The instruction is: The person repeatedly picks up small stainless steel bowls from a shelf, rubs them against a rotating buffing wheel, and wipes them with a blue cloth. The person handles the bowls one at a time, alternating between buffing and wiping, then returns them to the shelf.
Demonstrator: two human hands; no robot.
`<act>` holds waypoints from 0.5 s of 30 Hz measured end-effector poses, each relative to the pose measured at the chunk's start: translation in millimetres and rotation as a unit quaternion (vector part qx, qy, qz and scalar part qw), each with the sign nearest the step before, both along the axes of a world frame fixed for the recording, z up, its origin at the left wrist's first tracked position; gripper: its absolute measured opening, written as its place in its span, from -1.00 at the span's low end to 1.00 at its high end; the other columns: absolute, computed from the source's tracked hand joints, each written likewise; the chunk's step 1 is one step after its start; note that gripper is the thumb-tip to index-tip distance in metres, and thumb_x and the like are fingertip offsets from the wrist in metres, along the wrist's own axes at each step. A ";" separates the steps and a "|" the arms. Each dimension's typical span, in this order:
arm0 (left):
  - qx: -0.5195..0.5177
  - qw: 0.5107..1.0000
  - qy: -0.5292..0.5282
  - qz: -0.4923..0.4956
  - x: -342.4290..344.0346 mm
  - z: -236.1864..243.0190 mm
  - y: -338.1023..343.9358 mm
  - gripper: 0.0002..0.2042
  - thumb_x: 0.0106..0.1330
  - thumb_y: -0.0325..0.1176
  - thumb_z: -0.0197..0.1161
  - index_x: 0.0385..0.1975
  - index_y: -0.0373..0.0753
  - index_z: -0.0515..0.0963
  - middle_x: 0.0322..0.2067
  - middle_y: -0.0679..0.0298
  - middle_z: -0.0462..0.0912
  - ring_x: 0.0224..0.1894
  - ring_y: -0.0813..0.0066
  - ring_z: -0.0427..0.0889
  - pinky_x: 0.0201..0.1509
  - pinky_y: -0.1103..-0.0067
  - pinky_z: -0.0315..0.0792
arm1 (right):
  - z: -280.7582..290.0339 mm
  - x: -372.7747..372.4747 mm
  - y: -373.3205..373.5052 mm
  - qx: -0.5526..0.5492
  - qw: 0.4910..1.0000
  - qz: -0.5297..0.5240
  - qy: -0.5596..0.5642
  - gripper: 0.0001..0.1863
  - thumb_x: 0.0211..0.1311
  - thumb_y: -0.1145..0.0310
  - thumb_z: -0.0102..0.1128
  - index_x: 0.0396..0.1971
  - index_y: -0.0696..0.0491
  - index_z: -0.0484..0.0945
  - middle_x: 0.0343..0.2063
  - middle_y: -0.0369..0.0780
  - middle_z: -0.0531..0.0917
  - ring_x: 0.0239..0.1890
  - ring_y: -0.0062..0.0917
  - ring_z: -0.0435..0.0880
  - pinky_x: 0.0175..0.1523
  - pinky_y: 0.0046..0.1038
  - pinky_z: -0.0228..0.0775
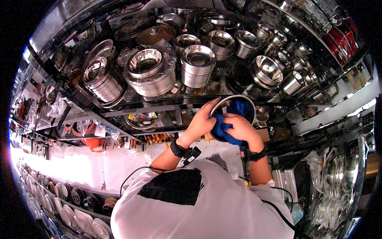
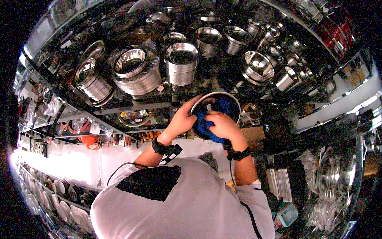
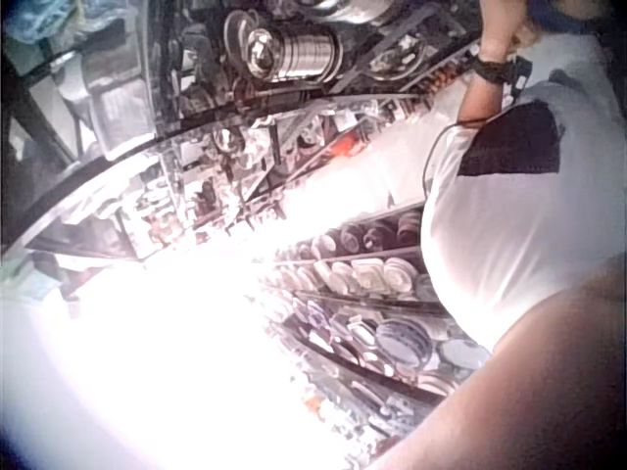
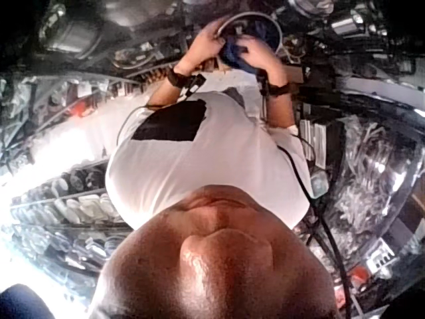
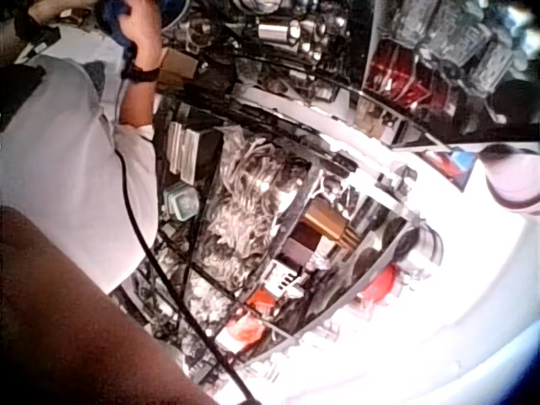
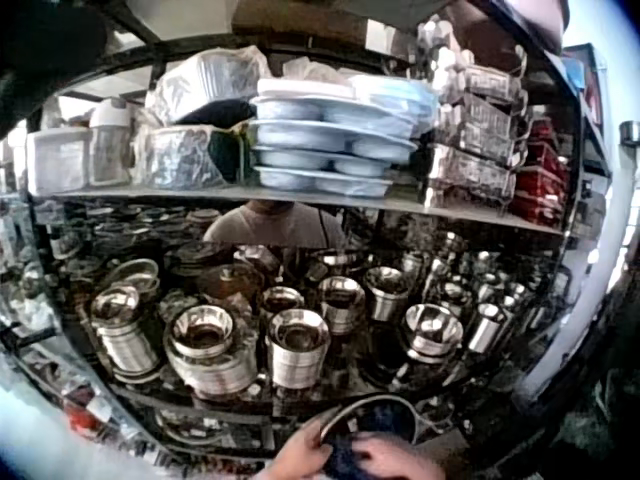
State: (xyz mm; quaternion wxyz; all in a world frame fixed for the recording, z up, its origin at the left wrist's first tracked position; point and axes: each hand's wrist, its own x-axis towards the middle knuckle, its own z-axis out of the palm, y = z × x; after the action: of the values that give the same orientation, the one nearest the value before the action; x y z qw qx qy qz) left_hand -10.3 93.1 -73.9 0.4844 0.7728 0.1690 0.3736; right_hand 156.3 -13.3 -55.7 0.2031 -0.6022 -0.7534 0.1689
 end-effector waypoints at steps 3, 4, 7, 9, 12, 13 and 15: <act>-0.080 0.996 0.004 0.038 -4.2 -14.0 10.8 -0.49 0.03 -0.59 -0.03 0.10 -0.37 0.27 0.00 -0.09 0.43 0.11 0.16 0.40 0.19 0.48 0.22 | 51.6 4.1 -23.5 -0.031 0.998 0.053 0.030 -0.38 -0.36 0.70 0.00 -0.11 0.01 0.54 -0.08 -0.07 0.51 0.01 -0.18 0.45 0.10 -0.33 0.28; -0.103 0.994 0.002 0.042 -14.7 -5.7 13.9 -0.50 0.05 -0.60 -0.04 0.10 -0.38 0.26 -0.02 -0.05 0.46 0.09 0.24 0.42 0.17 0.51 0.23 | 63.2 10.1 -35.2 0.005 0.999 0.001 0.052 -0.36 -0.38 0.72 -0.02 -0.12 0.00 0.55 -0.02 -0.08 0.48 0.06 -0.20 0.43 0.14 -0.35 0.25; -0.145 0.987 -0.054 0.042 -16.3 -17.4 27.2 -0.53 0.11 -0.59 -0.03 0.11 -0.38 0.25 -0.03 0.03 0.48 0.06 0.37 0.43 0.15 0.55 0.24 | 70.0 43.0 -80.8 0.231 0.928 -0.269 0.118 -0.50 -0.18 0.54 0.27 -0.08 0.13 0.49 -0.04 -0.12 0.53 0.05 -0.38 0.46 0.15 -0.36 0.24; -0.230 0.969 -0.073 0.047 -16.6 -25.6 30.2 -0.53 0.13 -0.60 -0.02 0.12 -0.38 0.24 -0.02 0.09 0.47 0.03 0.39 0.44 0.14 0.56 0.25 | 59.8 60.1 -86.5 0.329 0.844 -0.335 0.260 -0.57 -0.07 0.53 0.23 -0.08 0.16 0.48 -0.10 -0.20 0.56 -0.09 -0.50 0.52 0.06 -0.43 0.32; -0.399 0.912 -0.095 -0.013 -12.6 -32.7 31.3 -0.51 0.11 -0.59 0.00 0.11 -0.47 0.19 -0.05 0.06 0.45 -0.01 0.39 0.44 0.07 0.54 0.31 | 41.9 52.4 -70.5 0.341 0.792 -0.353 0.362 -0.62 0.00 0.53 0.20 -0.09 0.16 0.49 -0.14 -0.26 0.57 -0.16 -0.57 0.53 0.00 -0.50 0.35; -0.405 0.909 -0.084 -0.048 -6.3 -31.7 27.6 -0.52 0.09 -0.59 0.00 0.09 -0.46 0.21 -0.08 0.07 0.46 -0.05 0.39 0.45 0.03 0.54 0.33 | 30.0 54.7 -65.9 0.309 0.813 -0.365 0.333 -0.63 0.03 0.52 0.19 -0.08 0.15 0.48 -0.14 -0.29 0.57 -0.12 -0.62 0.50 0.03 -0.52 0.31; -0.436 0.894 0.000 -0.104 6.6 -18.6 15.6 -0.55 0.07 -0.60 0.02 0.04 -0.45 0.25 -0.14 0.09 0.48 -0.12 0.38 0.48 -0.05 0.55 0.38 | 7.5 50.5 -43.5 0.329 0.815 -0.321 0.353 -0.59 0.04 0.54 0.15 -0.03 0.15 0.43 -0.12 -0.27 0.55 -0.10 -0.60 0.48 0.05 -0.54 0.28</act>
State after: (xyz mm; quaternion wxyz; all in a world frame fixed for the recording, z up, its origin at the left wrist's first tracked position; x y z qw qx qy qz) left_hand -3.7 108.7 -92.5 0.8088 0.4970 0.2341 0.2098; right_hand 206.8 -56.8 -48.2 0.6834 -0.6065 -0.4046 0.0372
